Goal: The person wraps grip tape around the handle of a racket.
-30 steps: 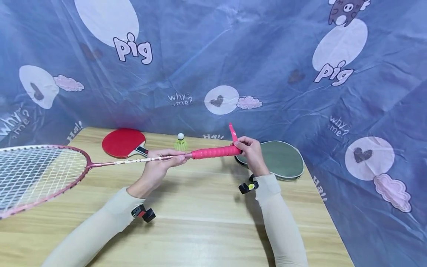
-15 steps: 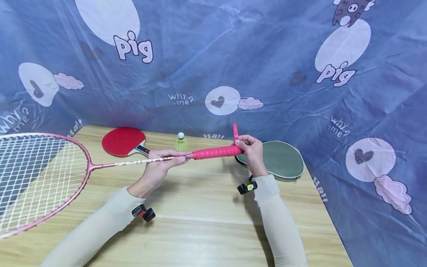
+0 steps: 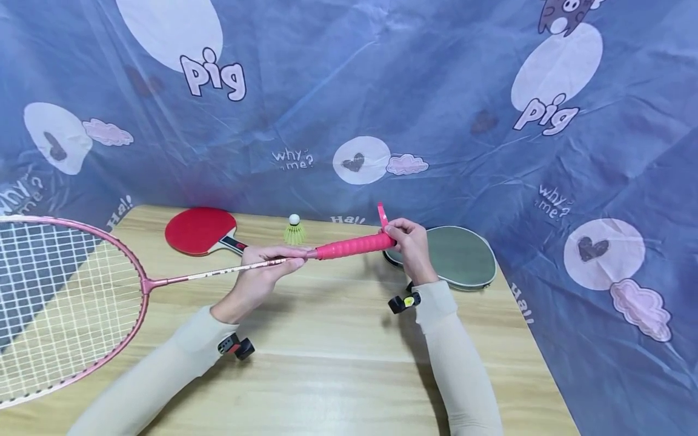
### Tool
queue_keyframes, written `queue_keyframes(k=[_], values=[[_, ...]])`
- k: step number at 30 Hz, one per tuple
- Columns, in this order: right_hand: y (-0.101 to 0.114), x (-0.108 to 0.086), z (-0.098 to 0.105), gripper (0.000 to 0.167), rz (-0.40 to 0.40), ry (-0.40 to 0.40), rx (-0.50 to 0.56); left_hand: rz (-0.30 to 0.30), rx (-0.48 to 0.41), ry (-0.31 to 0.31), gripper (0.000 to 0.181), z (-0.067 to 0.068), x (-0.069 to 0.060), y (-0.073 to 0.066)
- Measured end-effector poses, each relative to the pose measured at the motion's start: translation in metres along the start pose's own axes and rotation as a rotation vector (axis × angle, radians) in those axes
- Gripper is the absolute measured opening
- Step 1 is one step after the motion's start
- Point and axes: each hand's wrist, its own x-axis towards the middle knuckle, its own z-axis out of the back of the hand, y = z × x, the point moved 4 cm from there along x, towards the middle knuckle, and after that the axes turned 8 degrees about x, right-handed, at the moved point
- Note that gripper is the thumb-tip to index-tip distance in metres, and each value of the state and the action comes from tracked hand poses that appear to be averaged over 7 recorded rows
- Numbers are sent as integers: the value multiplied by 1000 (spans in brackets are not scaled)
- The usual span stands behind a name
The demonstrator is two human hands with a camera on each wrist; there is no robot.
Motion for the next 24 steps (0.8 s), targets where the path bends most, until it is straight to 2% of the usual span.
queue_keyframes(k=[5, 9, 13, 18, 22, 24], values=[[2, 0, -1, 21, -37, 52, -1, -1, 15, 43, 17, 6, 4, -2], [2, 0, -3, 23, -68, 59, -11, -6, -1, 70, 16, 8, 5, -3], [1, 0, -4, 24, -90, 56, -29, -12, -15, 66, 16, 8, 5, -1], [0, -1, -2, 24, -104, 30, -74, -32, 14, 71, 14, 4, 3, -1], [-1, 0, -1, 23, -99, 34, -52, -54, 14, 82, 15, 2, 1, -2], [-2, 1, -1, 23, -82, 38, -31, -48, 9, 66, 16, 2, 1, -3]])
